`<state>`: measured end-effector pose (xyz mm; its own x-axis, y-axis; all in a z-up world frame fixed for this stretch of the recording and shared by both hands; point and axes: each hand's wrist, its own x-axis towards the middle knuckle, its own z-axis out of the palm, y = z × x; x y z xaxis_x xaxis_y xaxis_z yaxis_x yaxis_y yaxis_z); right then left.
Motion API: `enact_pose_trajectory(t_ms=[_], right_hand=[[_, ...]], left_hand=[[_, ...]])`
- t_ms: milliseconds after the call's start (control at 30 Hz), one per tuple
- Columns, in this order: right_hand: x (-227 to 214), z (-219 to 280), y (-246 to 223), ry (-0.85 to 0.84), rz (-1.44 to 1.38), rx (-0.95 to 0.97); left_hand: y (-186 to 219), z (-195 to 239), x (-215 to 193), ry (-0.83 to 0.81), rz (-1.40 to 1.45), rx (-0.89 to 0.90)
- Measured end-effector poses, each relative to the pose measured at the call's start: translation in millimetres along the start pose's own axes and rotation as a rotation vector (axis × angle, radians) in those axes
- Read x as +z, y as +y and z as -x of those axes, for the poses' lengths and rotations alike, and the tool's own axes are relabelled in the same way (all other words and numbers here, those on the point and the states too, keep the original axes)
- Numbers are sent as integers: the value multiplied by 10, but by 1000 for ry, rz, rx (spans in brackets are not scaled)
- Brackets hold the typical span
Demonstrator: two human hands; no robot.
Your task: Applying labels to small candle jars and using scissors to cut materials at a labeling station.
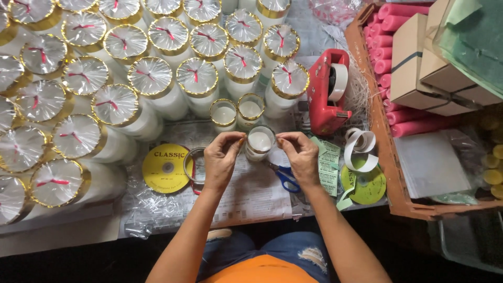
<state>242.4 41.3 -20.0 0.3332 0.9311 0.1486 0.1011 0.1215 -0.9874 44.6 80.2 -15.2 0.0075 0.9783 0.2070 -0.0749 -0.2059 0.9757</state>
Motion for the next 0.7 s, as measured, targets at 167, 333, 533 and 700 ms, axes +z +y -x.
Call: enact_pose_trajectory(t_ms=[167,333,533,700], right_hand=[[7,281,-410,30,412,-474],[124,212,-389,-35,455,-615],[78,18,-363,-192,537,-683],[63,-117,-556,-410,797,-670]], left_hand=[[229,185,-137,-68,-387,385],[215,110,-35,-111,-458,646],[149,-23,-16,-185,-581,714],[96,-125,-57,-350,-795,711]])
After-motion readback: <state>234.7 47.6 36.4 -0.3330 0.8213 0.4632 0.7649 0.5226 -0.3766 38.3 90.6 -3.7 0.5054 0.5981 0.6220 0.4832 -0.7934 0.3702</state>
